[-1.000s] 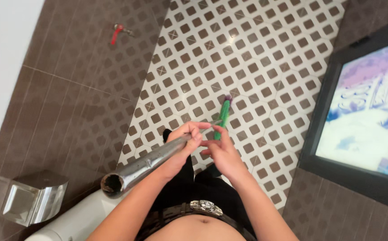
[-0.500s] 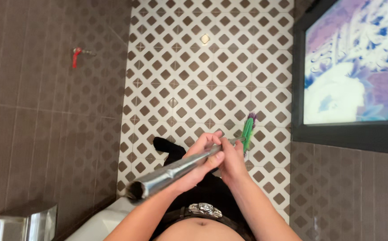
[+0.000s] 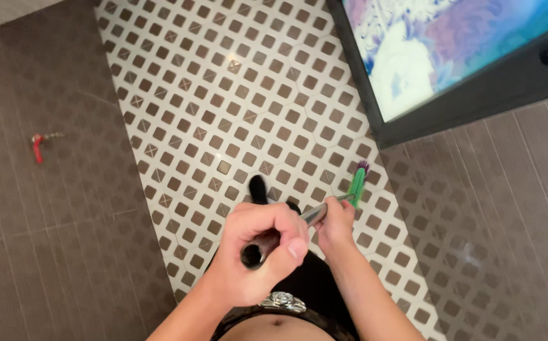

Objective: The person connects segments of a metal pole by hand and attaches a purple and green brush head to the end.

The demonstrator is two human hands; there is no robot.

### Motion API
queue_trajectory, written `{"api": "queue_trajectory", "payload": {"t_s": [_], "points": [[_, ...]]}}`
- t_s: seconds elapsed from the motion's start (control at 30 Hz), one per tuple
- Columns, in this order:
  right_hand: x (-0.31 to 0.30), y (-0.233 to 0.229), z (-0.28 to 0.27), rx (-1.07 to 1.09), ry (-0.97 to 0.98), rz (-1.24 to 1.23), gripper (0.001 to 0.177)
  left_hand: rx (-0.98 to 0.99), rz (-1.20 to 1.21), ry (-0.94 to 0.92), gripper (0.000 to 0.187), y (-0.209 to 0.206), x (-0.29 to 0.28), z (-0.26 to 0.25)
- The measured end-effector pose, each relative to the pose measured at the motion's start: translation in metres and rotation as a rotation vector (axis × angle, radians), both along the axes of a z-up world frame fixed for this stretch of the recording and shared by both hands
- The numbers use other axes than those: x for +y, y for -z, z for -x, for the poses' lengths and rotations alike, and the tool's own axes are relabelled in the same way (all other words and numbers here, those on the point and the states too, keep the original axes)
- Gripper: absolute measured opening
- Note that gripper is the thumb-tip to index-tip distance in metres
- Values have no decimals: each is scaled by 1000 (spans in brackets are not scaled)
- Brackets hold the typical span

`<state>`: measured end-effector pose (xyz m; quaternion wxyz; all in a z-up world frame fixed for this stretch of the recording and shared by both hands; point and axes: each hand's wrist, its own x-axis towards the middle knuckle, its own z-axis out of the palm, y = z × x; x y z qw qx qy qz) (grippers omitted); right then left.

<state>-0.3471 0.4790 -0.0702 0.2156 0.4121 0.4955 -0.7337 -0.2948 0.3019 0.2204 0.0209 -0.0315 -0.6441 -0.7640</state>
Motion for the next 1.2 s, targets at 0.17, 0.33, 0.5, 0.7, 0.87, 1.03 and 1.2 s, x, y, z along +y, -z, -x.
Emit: {"api": "queue_trajectory", "payload": {"t_s": [0.17, 0.33, 0.5, 0.7, 0.87, 1.03, 1.2], "points": [[46, 11, -7, 37, 108, -21, 62, 34, -71, 151, 32, 4, 29, 20], [76, -10, -2, -91, 407, -33, 43, 52, -155, 303, 31, 9, 57, 45], [102, -16, 6, 8, 467, 60, 39, 11, -109, 386, 27, 36, 83, 78], [113, -64, 24, -224, 552, 308, 42, -66, -114, 419, 21, 83, 121, 112], [111, -46, 53, -199, 394, 559, 36, 16, 177, 576, 30, 95, 145, 142], [105, 13, 90, 31, 300, 513, 21, -23, 107, 573, 34, 96, 151, 182], [81, 19, 131, -18, 130, 486, 17, 25, 353, 557, 33, 93, 138, 202]]}}
